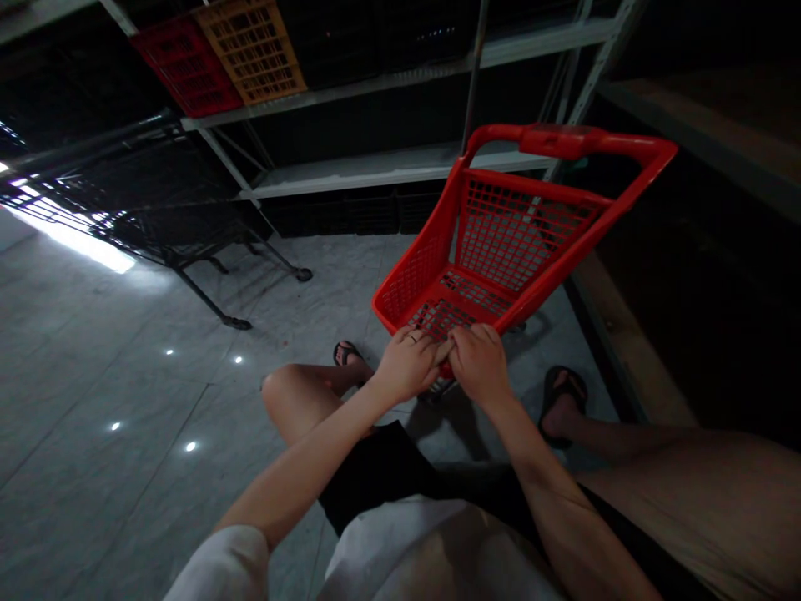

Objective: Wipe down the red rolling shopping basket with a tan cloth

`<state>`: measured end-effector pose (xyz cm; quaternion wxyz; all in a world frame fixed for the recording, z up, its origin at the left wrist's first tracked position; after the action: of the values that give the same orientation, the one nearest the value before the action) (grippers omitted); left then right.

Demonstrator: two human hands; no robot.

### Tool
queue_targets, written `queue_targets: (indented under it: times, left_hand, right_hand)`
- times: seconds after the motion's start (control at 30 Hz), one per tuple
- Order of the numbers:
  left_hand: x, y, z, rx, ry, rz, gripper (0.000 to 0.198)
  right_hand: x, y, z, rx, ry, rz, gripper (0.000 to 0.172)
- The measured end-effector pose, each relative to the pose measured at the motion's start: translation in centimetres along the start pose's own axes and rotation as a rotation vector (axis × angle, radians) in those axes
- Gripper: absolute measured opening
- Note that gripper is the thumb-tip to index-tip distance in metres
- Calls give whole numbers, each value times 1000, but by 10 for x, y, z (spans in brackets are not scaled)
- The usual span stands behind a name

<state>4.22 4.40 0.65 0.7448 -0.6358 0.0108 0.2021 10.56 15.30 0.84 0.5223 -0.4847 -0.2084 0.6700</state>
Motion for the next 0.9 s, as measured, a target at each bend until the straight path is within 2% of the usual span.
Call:
queue_targets:
  times: [0.07, 0.13, 0.2, 0.23, 0.3, 0.43, 0.5, 0.53, 0.57, 0.63, 0.7, 0.77, 0.83, 0.9]
  left_hand:
    - [-29, 2, -1, -21, 35, 62, 32]
    - [-59, 5, -1, -22, 13, 109, 33]
    - [-69, 7, 2, -20, -49, 106, 32]
    - [-63, 7, 4, -22, -86, 91, 31]
    - [-30, 4, 10, -16, -164, 50, 30]
    - [70, -8, 23, 43, -237, -100, 32]
    - [96, -11, 28, 79, -189, -151, 35]
    - [98, -11, 30, 93, -129, -159, 37]
    - [93, -8, 31, 102, -60, -159, 39]
    - [63, 2, 32, 100, 28, -139, 41]
    - [19, 14, 34, 79, -51, -90, 39]
    - [-13, 22, 36, 70, -133, -44, 36]
    - [-23, 22, 39, 87, -175, -10, 34]
    - [-14, 16, 40, 113, -195, 11, 31]
  right_hand:
    - [6, -10, -7, -10, -23, -37, 21]
    - [12, -17, -14, -15, -26, -34, 22]
    - [20, -21, -19, 6, -3, -1, 21]
    - [24, -23, -22, 27, 16, 22, 21]
    - [34, -26, -25, 79, 70, 69, 22]
    - [55, -34, -33, 109, 140, 134, 21]
    - [66, -41, -37, 83, 143, 142, 21]
    - [70, -45, -39, 64, 142, 137, 23]
    - [74, -48, -41, 38, 139, 124, 24]
    - [80, -52, -42, -18, 125, 92, 27]
    - [82, -52, -39, -63, 109, 76, 29]
    - [82, -50, -34, -89, 108, 79, 31]
    - [83, -47, -29, -109, 109, 77, 32]
    - [89, -48, -26, -121, 106, 56, 32]
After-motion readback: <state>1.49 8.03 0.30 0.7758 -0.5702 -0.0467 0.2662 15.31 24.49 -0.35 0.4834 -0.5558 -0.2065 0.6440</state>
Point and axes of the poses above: each hand's wrist, its own z-axis towards the middle knuckle, its own y-axis out of the palm, x = y × z, the point moved 6 cm from there along z, towards the middle knuckle, and after that the axes turned 15 degrees about z, right-handed, at the moved point
